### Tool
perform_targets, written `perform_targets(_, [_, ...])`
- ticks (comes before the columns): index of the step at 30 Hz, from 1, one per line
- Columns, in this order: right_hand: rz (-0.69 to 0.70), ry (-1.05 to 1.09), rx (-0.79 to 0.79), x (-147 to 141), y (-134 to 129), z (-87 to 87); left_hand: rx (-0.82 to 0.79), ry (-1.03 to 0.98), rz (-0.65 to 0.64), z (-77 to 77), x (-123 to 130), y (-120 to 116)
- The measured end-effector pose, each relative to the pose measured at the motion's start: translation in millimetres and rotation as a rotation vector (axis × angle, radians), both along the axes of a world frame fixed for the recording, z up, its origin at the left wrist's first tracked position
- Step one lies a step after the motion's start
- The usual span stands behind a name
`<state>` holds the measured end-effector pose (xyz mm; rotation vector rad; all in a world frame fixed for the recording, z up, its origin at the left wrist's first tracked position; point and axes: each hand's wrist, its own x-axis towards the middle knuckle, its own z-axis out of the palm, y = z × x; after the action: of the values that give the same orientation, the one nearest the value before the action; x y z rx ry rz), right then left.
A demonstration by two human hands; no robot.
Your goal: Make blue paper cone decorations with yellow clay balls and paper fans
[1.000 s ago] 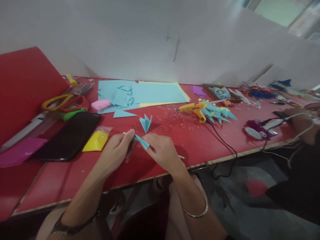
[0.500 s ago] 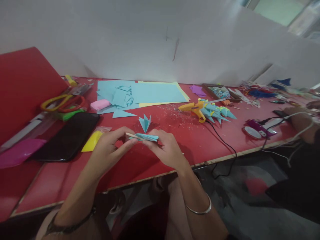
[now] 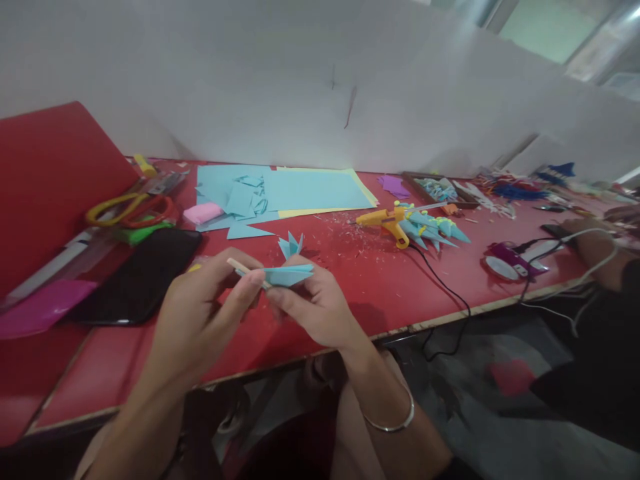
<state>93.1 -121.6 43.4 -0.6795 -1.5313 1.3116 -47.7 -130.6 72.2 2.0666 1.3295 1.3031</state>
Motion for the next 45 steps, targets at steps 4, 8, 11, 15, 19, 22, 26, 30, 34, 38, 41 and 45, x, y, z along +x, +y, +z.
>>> perform_targets(4, [0.130, 0.139, -0.185, -8.3, -1.6, -0.1, -0.139, -0.157, 0.041, 3.9, -0.5, -3.6])
perform_targets(8, [0.201, 0.186, -0.268, -15.6, 2.2, -5.6, -0.245, -0.236, 0.040, -3.3, -4.9, 2.8])
perform_targets(11, [0.250, 0.194, -0.313, -21.2, 3.7, -12.6, -0.282, -0.274, 0.012, -11.4, -7.6, 9.7])
perform_targets(15, [0.214, 0.187, -0.328, -25.7, 3.6, -20.5, -0.388, -0.344, -0.035, -19.8, -5.1, 15.8])
perform_targets(19, [0.043, 0.099, -0.327, -26.1, 3.0, -23.3, -0.443, -0.310, 0.017, -21.7, 0.2, 18.1])
perform_targets(22, [-0.027, 0.059, -0.277, -24.4, 2.1, -24.8, -0.396, -0.255, 0.025, -22.5, -0.3, 19.5])
perform_targets(26, [-0.130, -0.072, -0.155, -21.5, 0.1, -27.4, -0.338, -0.116, 0.030, -26.8, -5.4, 21.4])
perform_targets(30, [-0.121, -0.138, -0.079, -21.5, -0.9, -30.9, -0.342, -0.172, -0.029, -32.0, -7.8, 22.3])
perform_targets(34, [-0.051, -0.026, -0.151, -23.6, -0.7, -34.0, -0.366, -0.241, -0.068, -35.4, -6.8, 22.6])
perform_targets(38, [0.089, 0.064, -0.304, -22.8, -2.5, -30.3, -0.499, -0.457, -0.189, -35.3, -4.8, 21.9])
perform_targets(41, [0.257, 0.127, -0.391, -21.2, -4.9, -25.7, -0.587, -0.625, -0.284, -31.9, -2.4, 21.1])
perform_targets(45, [0.304, 0.207, -0.418, -22.2, -5.3, -24.6, -0.601, -0.642, -0.235, -29.7, 0.7, 21.8])
